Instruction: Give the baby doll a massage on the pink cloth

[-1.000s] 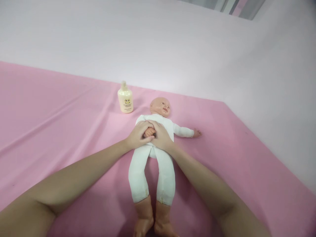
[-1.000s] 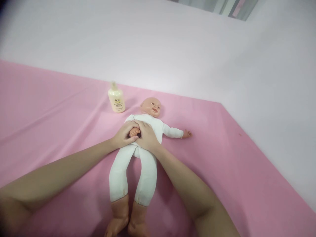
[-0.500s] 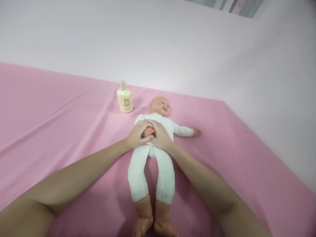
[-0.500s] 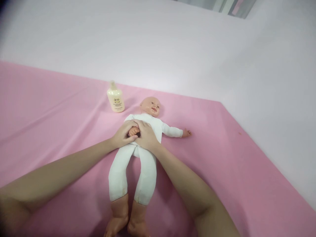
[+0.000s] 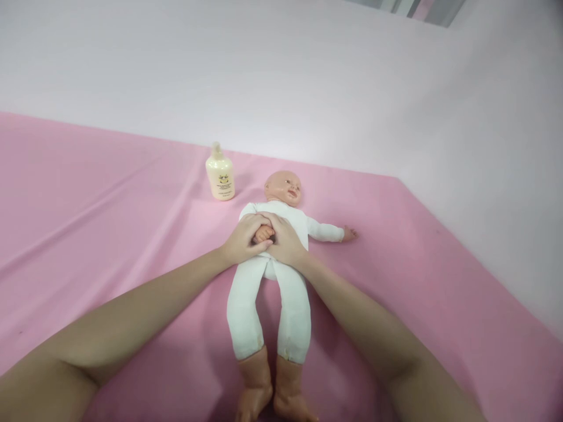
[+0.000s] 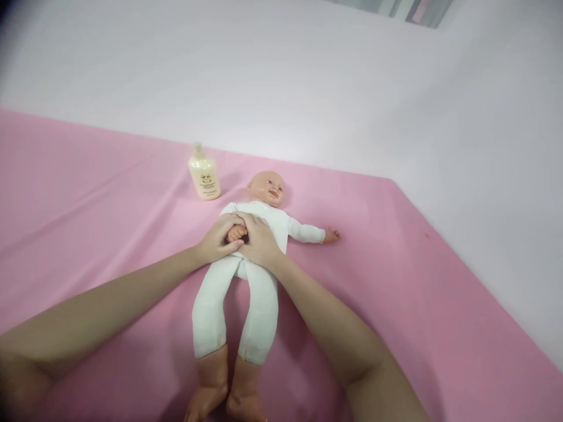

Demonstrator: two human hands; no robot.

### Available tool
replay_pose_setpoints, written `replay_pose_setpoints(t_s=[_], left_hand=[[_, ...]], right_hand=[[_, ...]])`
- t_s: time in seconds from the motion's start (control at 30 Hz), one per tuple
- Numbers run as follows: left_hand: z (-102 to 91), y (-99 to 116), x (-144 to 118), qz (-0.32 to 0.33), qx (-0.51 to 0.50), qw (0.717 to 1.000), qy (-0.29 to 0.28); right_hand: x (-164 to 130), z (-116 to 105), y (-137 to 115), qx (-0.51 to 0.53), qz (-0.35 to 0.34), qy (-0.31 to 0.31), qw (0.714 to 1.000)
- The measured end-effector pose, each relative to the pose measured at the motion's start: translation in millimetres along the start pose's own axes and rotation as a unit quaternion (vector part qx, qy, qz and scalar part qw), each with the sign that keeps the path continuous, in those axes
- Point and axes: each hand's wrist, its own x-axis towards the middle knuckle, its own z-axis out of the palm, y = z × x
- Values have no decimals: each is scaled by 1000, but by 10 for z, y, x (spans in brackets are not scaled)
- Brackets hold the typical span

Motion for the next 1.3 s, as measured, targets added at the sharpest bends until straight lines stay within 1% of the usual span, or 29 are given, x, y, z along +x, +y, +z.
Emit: replay_pose_setpoints(t_s=[0.3,0.53,0.87,1.2,1.3], left_hand=[[-20,-5,-3,25,4,1000,1],[-13,-5,-7,11,3,1000,4],[-19,-5,-6,32,-1,999,12],[-32,4,0,14,5,1000,3],[-30,2,-1,22,4,1000,6]], right_hand=[[1,-1,-7,-4,3,-4,1000],[3,9,7,-3,-3,-3,1000],[6,2,-16,-3,1,-3,1000],[10,2,-18,-8,2,-6,1000],[14,2,-20,-7,0,-6,1000]])
